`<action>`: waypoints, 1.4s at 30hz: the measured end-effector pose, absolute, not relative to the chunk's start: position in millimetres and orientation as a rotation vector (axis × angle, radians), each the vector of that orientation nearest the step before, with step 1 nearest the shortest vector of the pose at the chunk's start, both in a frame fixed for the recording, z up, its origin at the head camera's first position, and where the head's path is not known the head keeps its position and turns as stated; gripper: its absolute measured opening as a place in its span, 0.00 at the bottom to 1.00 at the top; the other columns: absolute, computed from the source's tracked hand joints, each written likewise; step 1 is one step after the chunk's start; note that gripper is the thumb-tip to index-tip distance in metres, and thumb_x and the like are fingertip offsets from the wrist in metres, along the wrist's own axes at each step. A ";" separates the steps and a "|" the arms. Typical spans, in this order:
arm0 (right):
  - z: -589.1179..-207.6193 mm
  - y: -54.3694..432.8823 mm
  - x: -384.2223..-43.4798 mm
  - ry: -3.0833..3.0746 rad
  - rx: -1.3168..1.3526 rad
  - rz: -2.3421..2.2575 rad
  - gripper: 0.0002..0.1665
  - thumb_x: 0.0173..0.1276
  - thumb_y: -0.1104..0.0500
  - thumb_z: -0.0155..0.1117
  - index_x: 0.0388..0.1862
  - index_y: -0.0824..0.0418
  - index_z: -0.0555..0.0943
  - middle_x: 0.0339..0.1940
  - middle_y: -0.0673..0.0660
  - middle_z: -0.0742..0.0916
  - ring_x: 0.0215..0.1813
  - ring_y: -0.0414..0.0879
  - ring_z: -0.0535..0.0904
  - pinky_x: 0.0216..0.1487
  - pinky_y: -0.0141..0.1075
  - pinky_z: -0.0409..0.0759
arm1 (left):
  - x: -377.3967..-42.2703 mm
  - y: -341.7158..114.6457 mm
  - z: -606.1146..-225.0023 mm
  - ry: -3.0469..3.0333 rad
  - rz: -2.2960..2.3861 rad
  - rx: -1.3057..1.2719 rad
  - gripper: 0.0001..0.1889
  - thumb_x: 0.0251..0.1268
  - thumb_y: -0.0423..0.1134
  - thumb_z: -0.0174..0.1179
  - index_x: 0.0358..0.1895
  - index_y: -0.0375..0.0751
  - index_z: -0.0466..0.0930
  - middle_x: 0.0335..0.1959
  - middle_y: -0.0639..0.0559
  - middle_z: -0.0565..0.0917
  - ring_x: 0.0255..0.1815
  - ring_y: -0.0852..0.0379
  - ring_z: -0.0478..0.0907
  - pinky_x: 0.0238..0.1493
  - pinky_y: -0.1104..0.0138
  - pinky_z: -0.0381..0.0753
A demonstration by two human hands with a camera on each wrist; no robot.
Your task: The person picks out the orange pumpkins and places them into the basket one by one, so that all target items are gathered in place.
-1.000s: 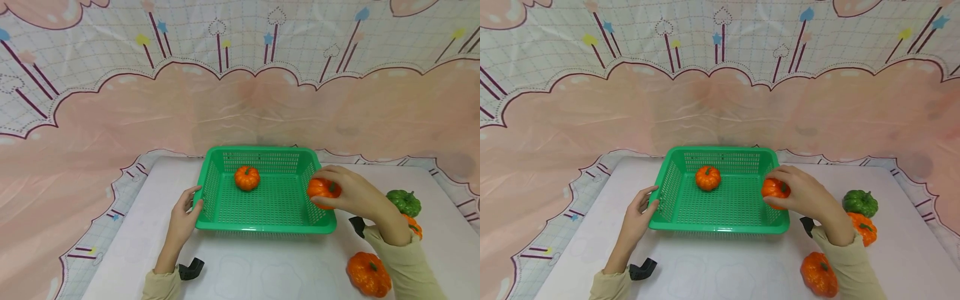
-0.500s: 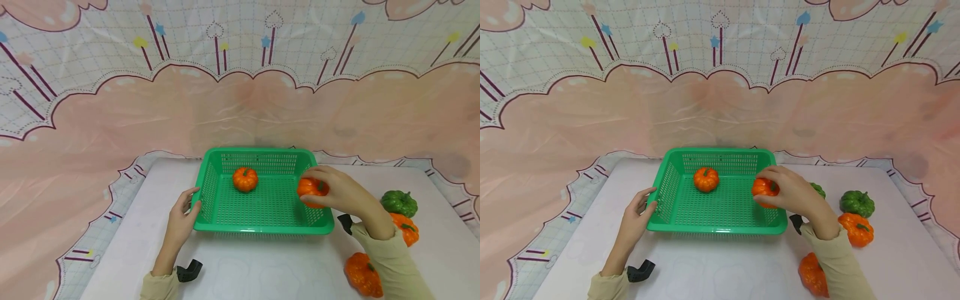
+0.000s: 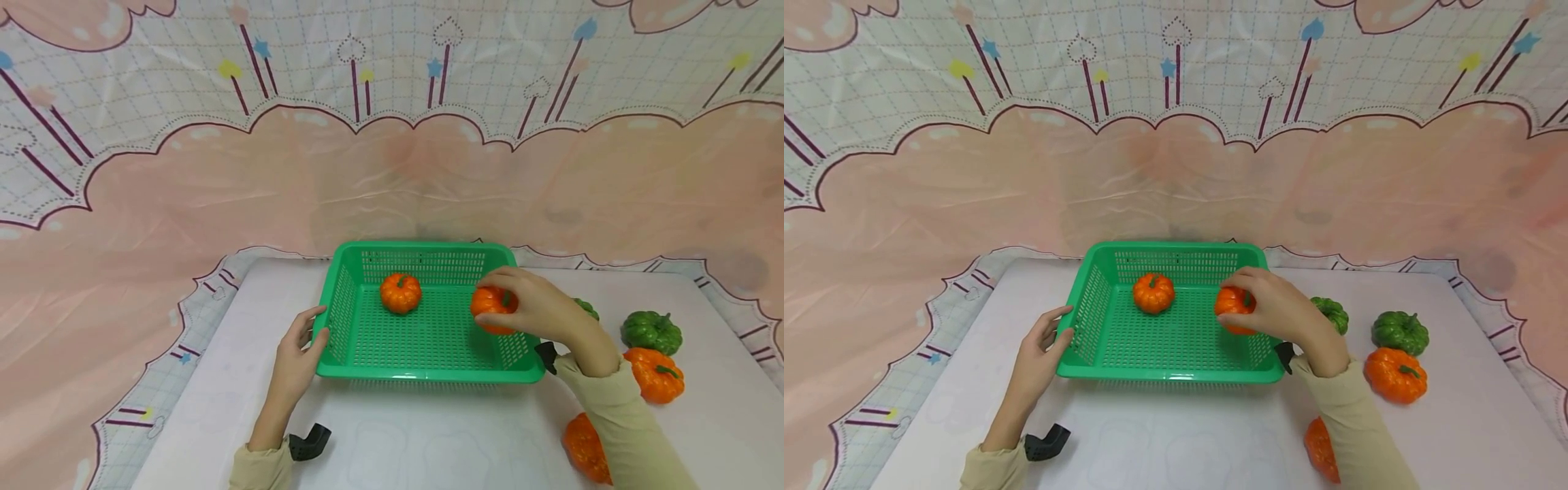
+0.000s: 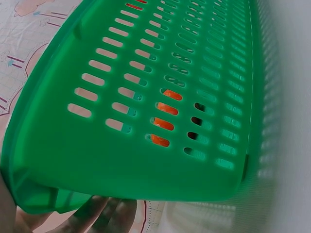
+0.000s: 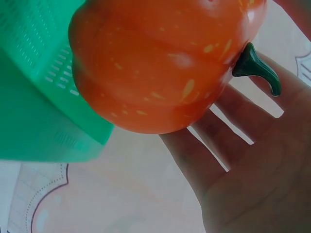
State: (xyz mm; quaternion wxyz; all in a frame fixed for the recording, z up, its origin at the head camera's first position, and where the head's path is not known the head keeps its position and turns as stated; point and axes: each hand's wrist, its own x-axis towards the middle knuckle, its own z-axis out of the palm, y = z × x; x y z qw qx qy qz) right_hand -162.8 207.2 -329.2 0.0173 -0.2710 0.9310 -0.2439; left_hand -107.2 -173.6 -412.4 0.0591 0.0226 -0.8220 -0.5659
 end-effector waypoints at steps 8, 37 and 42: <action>-330.2 199.2 -169.4 2.884 -0.878 -0.751 0.28 0.61 0.46 0.75 0.56 0.56 0.82 0.55 0.53 0.83 0.47 0.47 0.78 0.46 0.40 0.81 | -108.6 -174.8 -415.7 -2.497 -1.689 0.078 0.22 0.74 0.35 0.55 0.69 0.46 0.70 0.61 0.38 0.79 0.61 0.43 0.79 0.55 0.48 0.80; -337.8 175.3 -194.2 2.815 -0.881 -0.752 0.28 0.61 0.45 0.74 0.56 0.57 0.83 0.53 0.53 0.83 0.50 0.48 0.77 0.48 0.43 0.80 | -107.6 -174.7 -414.4 -2.486 -1.713 0.071 0.22 0.75 0.36 0.55 0.69 0.45 0.70 0.62 0.37 0.77 0.63 0.42 0.77 0.58 0.46 0.78; -340.5 173.3 -199.3 2.818 -0.887 -0.749 0.29 0.61 0.45 0.74 0.57 0.57 0.82 0.53 0.53 0.83 0.50 0.48 0.77 0.48 0.43 0.80 | -108.0 -174.5 -415.1 -2.483 -1.714 0.059 0.22 0.75 0.35 0.55 0.69 0.44 0.69 0.62 0.36 0.77 0.62 0.41 0.77 0.57 0.46 0.79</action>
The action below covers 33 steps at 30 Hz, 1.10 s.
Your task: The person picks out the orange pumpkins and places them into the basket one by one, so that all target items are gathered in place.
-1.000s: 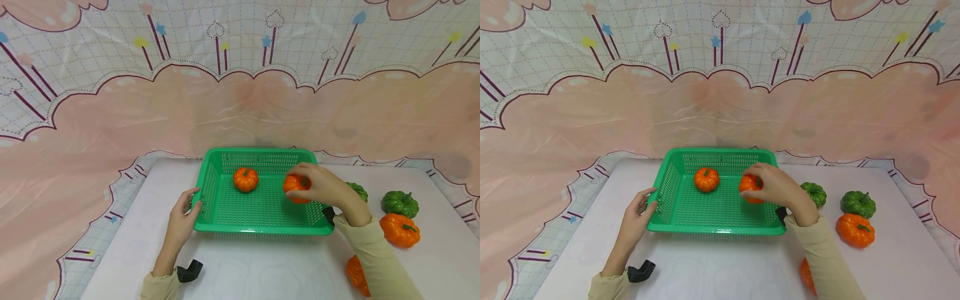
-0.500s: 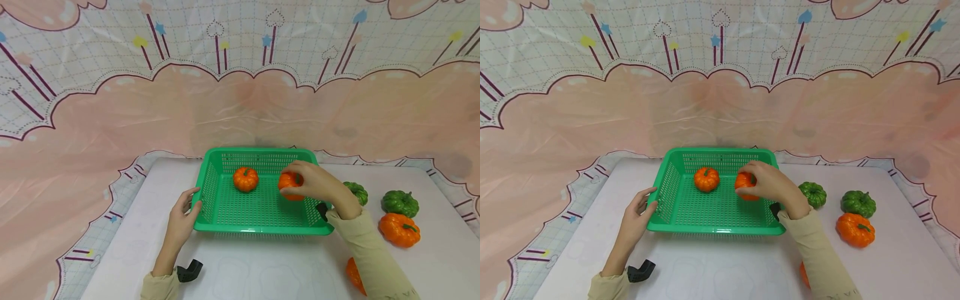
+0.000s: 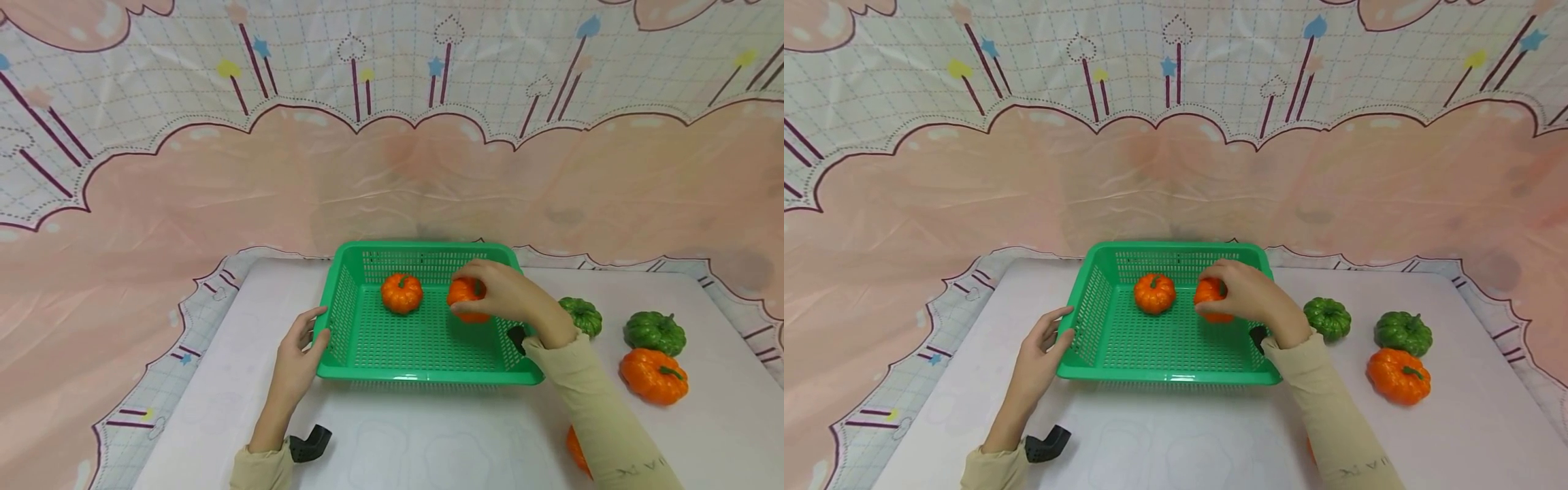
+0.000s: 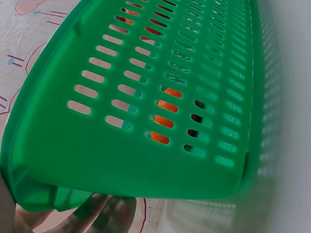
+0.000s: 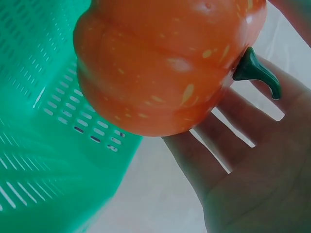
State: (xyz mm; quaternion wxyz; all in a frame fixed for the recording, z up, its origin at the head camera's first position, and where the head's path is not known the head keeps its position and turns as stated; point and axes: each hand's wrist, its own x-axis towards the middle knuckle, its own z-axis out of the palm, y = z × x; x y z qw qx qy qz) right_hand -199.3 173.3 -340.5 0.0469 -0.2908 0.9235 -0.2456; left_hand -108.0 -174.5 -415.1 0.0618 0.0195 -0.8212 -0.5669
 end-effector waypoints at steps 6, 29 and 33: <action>-345.8 169.3 -205.7 2.817 -0.895 -0.733 0.29 0.60 0.44 0.75 0.56 0.57 0.83 0.53 0.53 0.83 0.51 0.49 0.77 0.50 0.45 0.80 | -108.8 -175.3 -417.6 -2.480 -1.682 0.060 0.21 0.74 0.34 0.55 0.68 0.44 0.71 0.61 0.37 0.79 0.61 0.42 0.78 0.54 0.47 0.80; -354.9 147.2 -231.8 2.775 -0.882 -0.686 0.30 0.61 0.46 0.74 0.58 0.61 0.82 0.54 0.57 0.84 0.52 0.52 0.78 0.54 0.47 0.79 | -109.8 -176.1 -418.8 -2.482 -1.712 0.057 0.22 0.74 0.35 0.56 0.68 0.45 0.70 0.62 0.37 0.77 0.63 0.42 0.77 0.57 0.46 0.78; -354.6 145.8 -234.6 2.760 -0.877 -0.674 0.31 0.61 0.46 0.74 0.59 0.61 0.81 0.54 0.57 0.83 0.52 0.52 0.78 0.54 0.47 0.79 | -109.9 -176.3 -418.4 -2.485 -1.706 0.066 0.22 0.74 0.34 0.56 0.68 0.45 0.70 0.62 0.37 0.77 0.63 0.42 0.77 0.57 0.46 0.78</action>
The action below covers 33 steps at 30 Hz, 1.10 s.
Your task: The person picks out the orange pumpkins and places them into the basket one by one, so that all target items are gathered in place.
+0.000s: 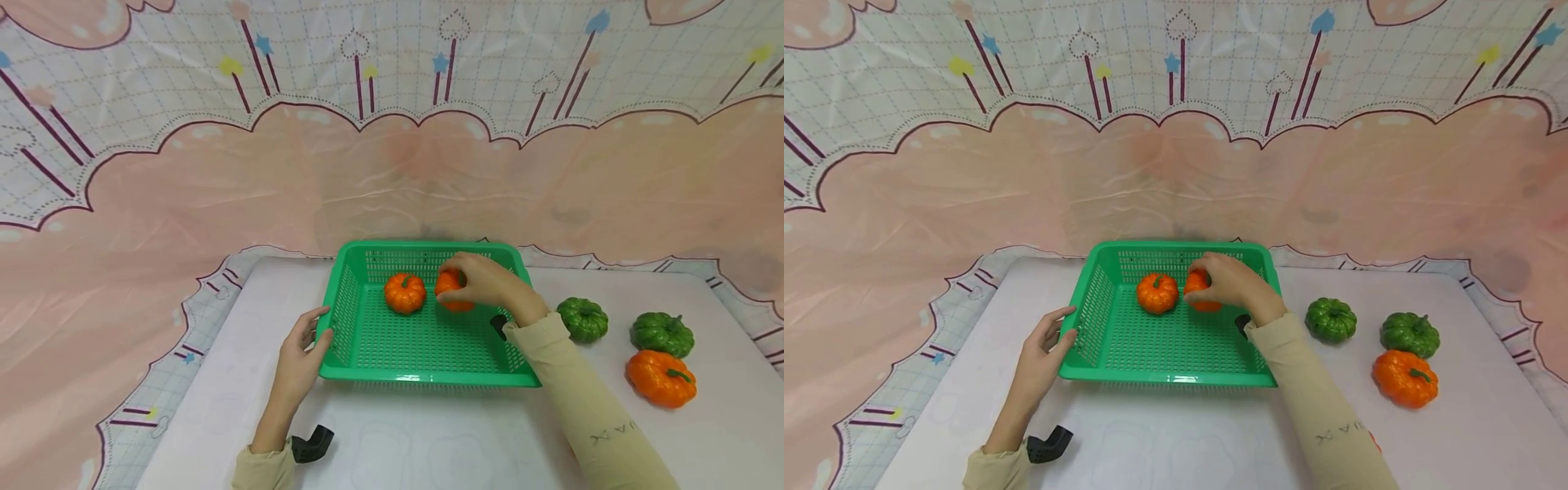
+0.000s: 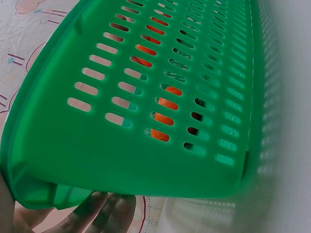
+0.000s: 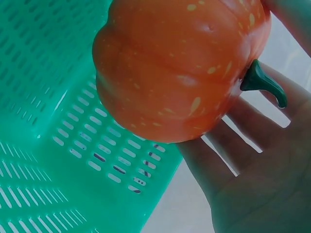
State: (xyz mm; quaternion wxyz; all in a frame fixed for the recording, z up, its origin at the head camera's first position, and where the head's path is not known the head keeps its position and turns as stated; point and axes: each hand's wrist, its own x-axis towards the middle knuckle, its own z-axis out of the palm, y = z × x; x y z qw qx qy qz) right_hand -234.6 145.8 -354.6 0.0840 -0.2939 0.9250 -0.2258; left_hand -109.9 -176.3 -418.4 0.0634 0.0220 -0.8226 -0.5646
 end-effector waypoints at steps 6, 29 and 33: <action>-356.9 144.9 -238.7 2.743 -0.833 -0.670 0.33 0.61 0.45 0.73 0.61 0.62 0.80 0.57 0.57 0.83 0.53 0.53 0.78 0.56 0.48 0.78 | -110.3 -176.7 -418.9 -2.476 -1.704 0.060 0.22 0.73 0.33 0.57 0.68 0.45 0.71 0.61 0.37 0.78 0.62 0.42 0.78 0.59 0.46 0.78; -369.4 137.8 -252.6 2.670 -0.818 -0.617 0.35 0.63 0.45 0.72 0.62 0.66 0.79 0.62 0.62 0.81 0.63 0.58 0.75 0.65 0.51 0.73 | -110.8 -176.8 -420.5 -2.477 -1.710 0.051 0.22 0.73 0.34 0.56 0.68 0.45 0.70 0.61 0.37 0.78 0.63 0.42 0.77 0.58 0.46 0.78; -373.2 135.9 -253.6 2.665 -0.792 -0.602 0.36 0.63 0.45 0.72 0.63 0.66 0.78 0.65 0.64 0.79 0.67 0.59 0.72 0.68 0.53 0.70 | -111.0 -177.1 -420.5 -2.477 -1.717 0.055 0.22 0.73 0.34 0.56 0.68 0.46 0.70 0.61 0.38 0.78 0.63 0.43 0.77 0.57 0.46 0.79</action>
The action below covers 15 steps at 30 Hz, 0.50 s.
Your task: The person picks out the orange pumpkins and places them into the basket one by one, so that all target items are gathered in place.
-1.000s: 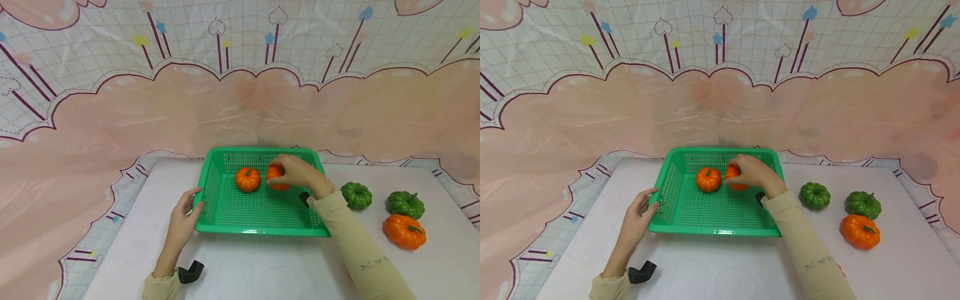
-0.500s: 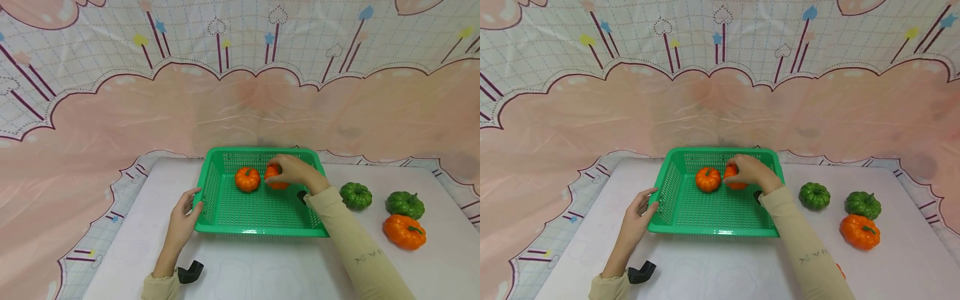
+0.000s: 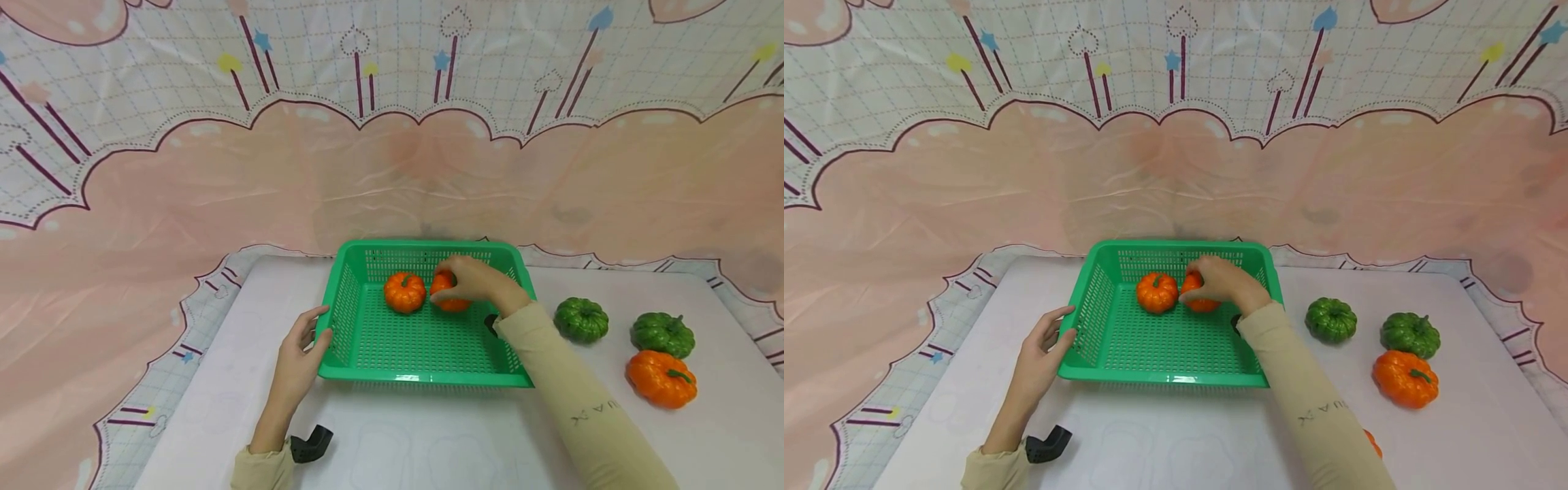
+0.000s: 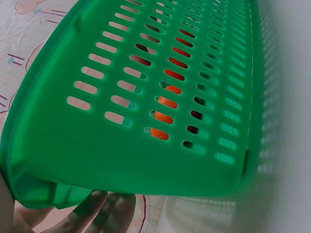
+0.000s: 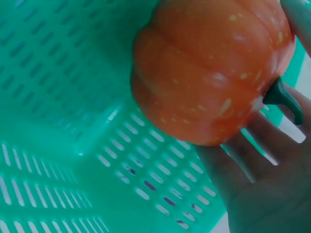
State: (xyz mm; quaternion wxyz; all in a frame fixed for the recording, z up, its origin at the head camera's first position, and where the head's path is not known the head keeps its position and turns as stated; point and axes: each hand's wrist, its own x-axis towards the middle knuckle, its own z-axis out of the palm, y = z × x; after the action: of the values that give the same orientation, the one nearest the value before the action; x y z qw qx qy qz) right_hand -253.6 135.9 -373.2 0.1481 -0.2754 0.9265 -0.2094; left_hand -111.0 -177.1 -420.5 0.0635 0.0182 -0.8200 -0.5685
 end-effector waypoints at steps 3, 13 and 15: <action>-377.4 135.3 -254.7 2.669 -0.790 -0.579 0.37 0.64 0.45 0.72 0.64 0.66 0.77 0.65 0.64 0.79 0.67 0.59 0.72 0.68 0.52 0.70 | -111.3 -176.6 -420.5 -2.476 -1.712 0.050 0.22 0.73 0.34 0.56 0.68 0.45 0.70 0.60 0.38 0.78 0.62 0.43 0.78 0.56 0.47 0.80; -385.6 133.7 -257.8 2.677 -0.778 -0.567 0.37 0.64 0.43 0.71 0.64 0.65 0.77 0.65 0.64 0.79 0.66 0.60 0.73 0.67 0.53 0.71 | -110.7 -176.1 -419.2 -2.471 -1.707 0.051 0.22 0.73 0.33 0.56 0.68 0.46 0.70 0.60 0.39 0.79 0.62 0.43 0.78 0.56 0.46 0.79; -386.1 133.1 -257.7 2.672 -0.777 -0.566 0.37 0.64 0.43 0.71 0.65 0.65 0.77 0.65 0.64 0.79 0.67 0.60 0.72 0.68 0.53 0.70 | -110.7 -176.0 -419.4 -2.476 -1.702 0.047 0.22 0.73 0.33 0.56 0.68 0.45 0.70 0.60 0.38 0.79 0.62 0.43 0.78 0.56 0.46 0.79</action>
State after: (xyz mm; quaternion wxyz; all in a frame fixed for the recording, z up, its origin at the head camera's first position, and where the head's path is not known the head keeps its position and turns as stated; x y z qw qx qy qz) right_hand -257.7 133.1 -386.1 0.1505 -0.2705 0.9302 -0.1972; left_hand -110.7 -176.0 -419.4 0.0682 0.0158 -0.8221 -0.5650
